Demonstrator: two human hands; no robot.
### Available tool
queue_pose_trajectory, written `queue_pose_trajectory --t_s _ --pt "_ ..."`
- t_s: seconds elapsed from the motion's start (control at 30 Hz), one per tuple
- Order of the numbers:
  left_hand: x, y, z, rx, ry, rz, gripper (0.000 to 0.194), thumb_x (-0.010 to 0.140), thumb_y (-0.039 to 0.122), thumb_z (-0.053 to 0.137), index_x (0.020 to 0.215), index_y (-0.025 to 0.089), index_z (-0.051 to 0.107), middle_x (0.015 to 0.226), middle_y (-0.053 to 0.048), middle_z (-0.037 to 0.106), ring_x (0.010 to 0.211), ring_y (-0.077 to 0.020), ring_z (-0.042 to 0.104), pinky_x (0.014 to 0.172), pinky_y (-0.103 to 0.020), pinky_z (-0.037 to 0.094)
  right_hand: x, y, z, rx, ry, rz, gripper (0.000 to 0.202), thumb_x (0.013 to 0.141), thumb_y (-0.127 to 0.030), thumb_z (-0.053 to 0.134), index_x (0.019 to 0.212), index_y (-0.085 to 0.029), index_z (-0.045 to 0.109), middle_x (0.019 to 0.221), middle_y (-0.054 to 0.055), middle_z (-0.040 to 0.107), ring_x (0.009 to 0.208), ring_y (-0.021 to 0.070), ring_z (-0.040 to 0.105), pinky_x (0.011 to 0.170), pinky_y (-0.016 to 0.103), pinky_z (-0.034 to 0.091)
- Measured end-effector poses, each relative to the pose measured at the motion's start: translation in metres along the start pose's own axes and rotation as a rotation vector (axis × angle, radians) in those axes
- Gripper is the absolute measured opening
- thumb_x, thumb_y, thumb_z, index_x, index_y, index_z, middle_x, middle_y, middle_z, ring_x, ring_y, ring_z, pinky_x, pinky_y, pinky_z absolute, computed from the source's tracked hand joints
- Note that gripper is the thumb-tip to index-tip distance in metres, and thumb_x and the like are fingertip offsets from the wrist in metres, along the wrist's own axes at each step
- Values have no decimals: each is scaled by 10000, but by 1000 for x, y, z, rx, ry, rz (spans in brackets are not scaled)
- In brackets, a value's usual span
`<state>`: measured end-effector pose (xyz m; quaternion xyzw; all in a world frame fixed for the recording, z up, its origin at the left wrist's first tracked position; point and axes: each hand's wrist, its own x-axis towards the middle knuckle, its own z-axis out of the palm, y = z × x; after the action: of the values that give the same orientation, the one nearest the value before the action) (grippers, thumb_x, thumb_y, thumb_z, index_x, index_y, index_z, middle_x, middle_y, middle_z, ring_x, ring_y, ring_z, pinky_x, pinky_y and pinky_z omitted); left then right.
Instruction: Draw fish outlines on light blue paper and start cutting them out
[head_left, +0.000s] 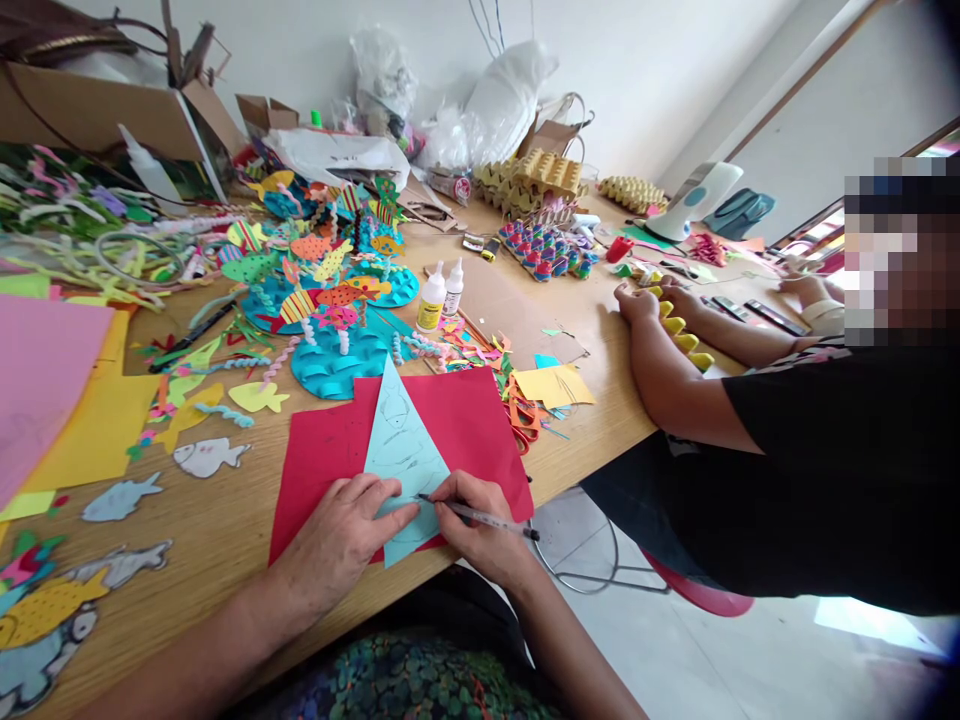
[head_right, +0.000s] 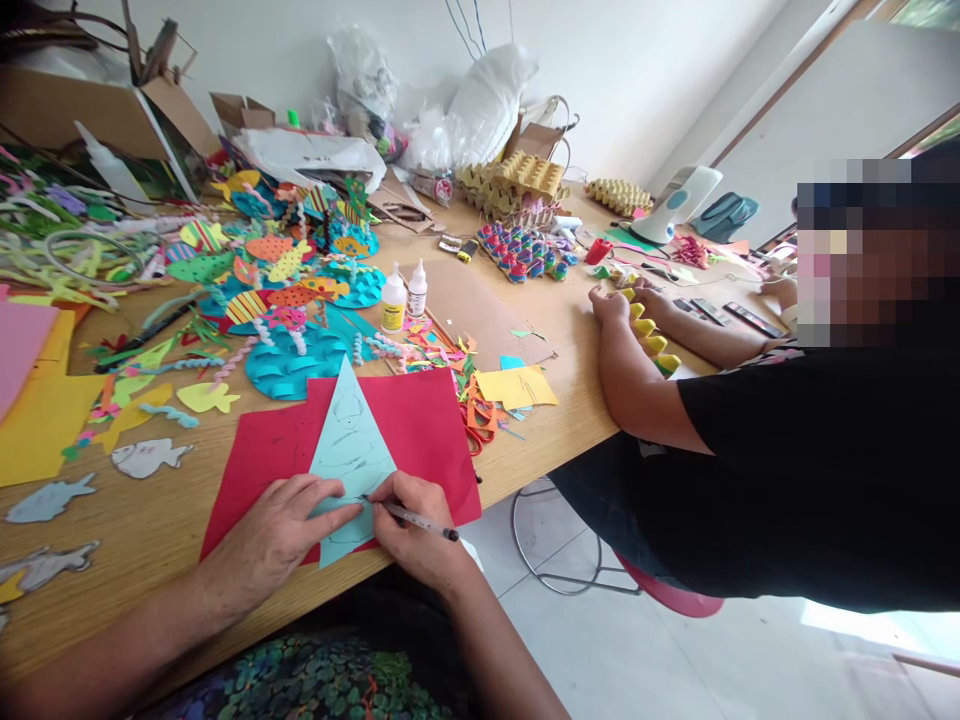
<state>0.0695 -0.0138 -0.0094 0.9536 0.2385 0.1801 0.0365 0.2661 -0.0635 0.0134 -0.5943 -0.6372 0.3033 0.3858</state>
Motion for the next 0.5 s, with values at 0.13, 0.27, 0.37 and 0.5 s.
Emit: queue_pose_trajectory --t_s 0.13,0.27,0.37,0.5 --pt "0 0 -1 6 -26 1 322 877 105 494 1128 276 598 1096 -48 573 970 -202 487 774 -314 394 0 -1 0 7 0 -9 88 704 -146 470 675 -178 547 543 -41 512 471 83 416 475 183 344" --pt "0 0 -1 2 -33 -11 337 878 83 478 1126 276 599 1089 -46 576 970 -201 488 760 -309 392 0 -2 -1 29 3 -15 79 682 -136 464 647 -184 517 531 -45 492 466 82 408 465 181 334" --pt "0 0 -1 -4 -29 -10 342 879 78 471 1121 283 601 1082 -41 577 967 -196 491 755 -303 389 0 0 0 29 12 3 83 682 -139 462 651 -184 524 523 -46 489 458 83 407 450 180 325" --pt "1 0 -1 -26 -14 -9 345 881 64 457 1117 269 603 1077 -45 573 961 -198 494 756 -309 390 -1 2 1 21 21 10 93 704 -149 467 682 -177 553 531 -38 509 460 87 425 453 184 332"
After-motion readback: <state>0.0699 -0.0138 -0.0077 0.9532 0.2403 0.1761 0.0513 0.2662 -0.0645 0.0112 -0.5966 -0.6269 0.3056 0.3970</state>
